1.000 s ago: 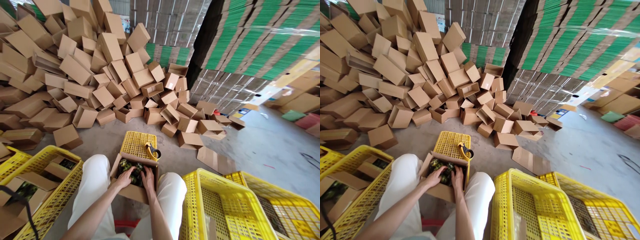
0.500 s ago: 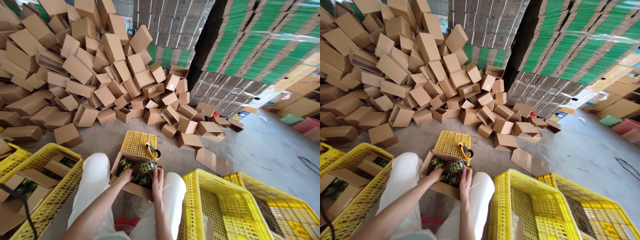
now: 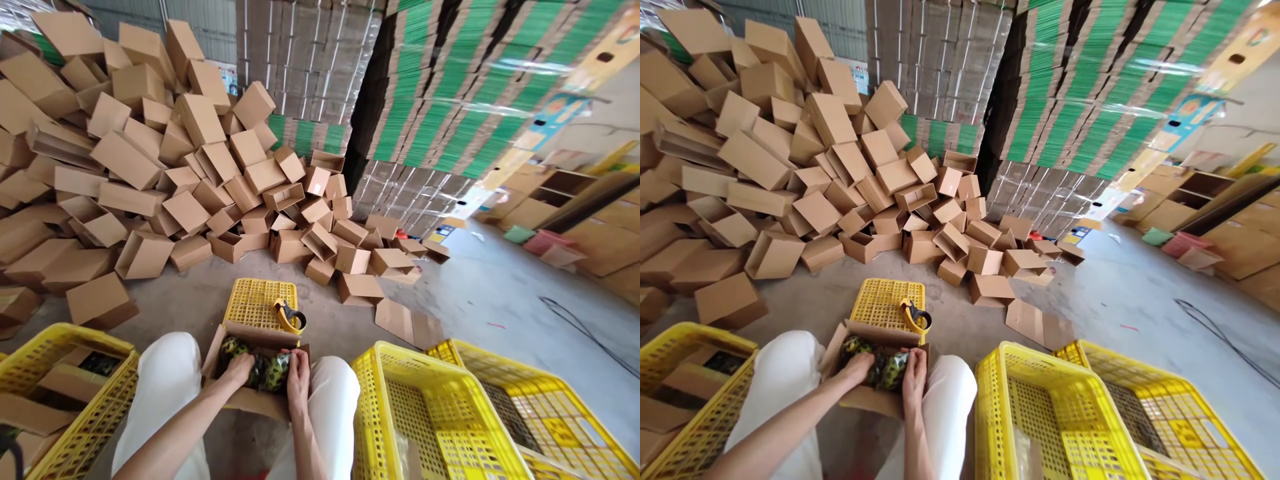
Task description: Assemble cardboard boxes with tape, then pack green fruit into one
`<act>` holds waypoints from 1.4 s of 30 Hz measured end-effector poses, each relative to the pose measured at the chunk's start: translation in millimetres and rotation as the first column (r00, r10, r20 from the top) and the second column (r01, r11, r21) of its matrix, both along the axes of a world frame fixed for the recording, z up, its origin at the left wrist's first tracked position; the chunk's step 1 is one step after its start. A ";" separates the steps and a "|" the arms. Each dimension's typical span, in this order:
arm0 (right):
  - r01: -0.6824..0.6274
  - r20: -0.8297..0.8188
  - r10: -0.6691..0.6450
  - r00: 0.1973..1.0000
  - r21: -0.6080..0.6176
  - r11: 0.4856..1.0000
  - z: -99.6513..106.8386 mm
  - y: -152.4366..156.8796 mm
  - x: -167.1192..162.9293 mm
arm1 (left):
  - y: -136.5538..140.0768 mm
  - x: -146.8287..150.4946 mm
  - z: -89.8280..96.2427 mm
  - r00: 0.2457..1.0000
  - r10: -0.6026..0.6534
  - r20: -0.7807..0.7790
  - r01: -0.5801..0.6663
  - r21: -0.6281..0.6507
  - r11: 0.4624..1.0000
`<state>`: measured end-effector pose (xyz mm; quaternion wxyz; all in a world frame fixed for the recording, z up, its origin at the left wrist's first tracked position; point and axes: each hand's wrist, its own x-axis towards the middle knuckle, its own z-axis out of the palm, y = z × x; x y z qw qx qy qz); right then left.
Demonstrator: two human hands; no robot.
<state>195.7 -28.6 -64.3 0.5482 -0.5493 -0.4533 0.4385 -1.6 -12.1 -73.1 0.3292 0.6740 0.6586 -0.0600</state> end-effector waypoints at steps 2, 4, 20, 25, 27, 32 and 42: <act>0.028 0.060 -0.031 0.998 0.047 0.998 -1.3 2.2 -0.9 | 0.1 -11.9 4.4 0.996 0.075 0.056 -0.077 0.023 0.997; 0.039 0.097 -0.044 0.994 0.054 0.998 -3.5 4.4 -2.0 | -1.4 -26.6 8.8 0.979 0.148 0.139 -0.155 0.044 0.987; -0.459 0.558 0.286 0.779 0.196 0.867 -9.6 -14.0 -17.6 | -20.5 -26.6 24.4 0.713 0.455 0.533 -0.465 -0.126 0.876; -0.152 0.449 0.031 0.893 0.236 0.960 -18.9 -1.5 -13.2 | -21.6 -53.7 22.0 0.891 0.383 0.245 -0.396 0.007 0.918; -0.086 0.456 -0.040 0.889 0.251 0.964 -21.3 1.8 -13.7 | -26.4 -58.8 19.0 0.935 0.327 0.140 -0.333 0.023 0.943; -0.147 0.488 0.037 0.872 0.188 0.971 -19.4 -0.9 -19.1 | -26.9 -44.8 6.5 0.968 0.248 0.036 -0.248 -0.008 0.969; -0.135 0.383 0.104 0.918 0.055 0.989 -19.0 -2.6 -17.1 | -20.9 -44.5 -1.5 0.844 0.431 0.318 -0.484 0.107 0.869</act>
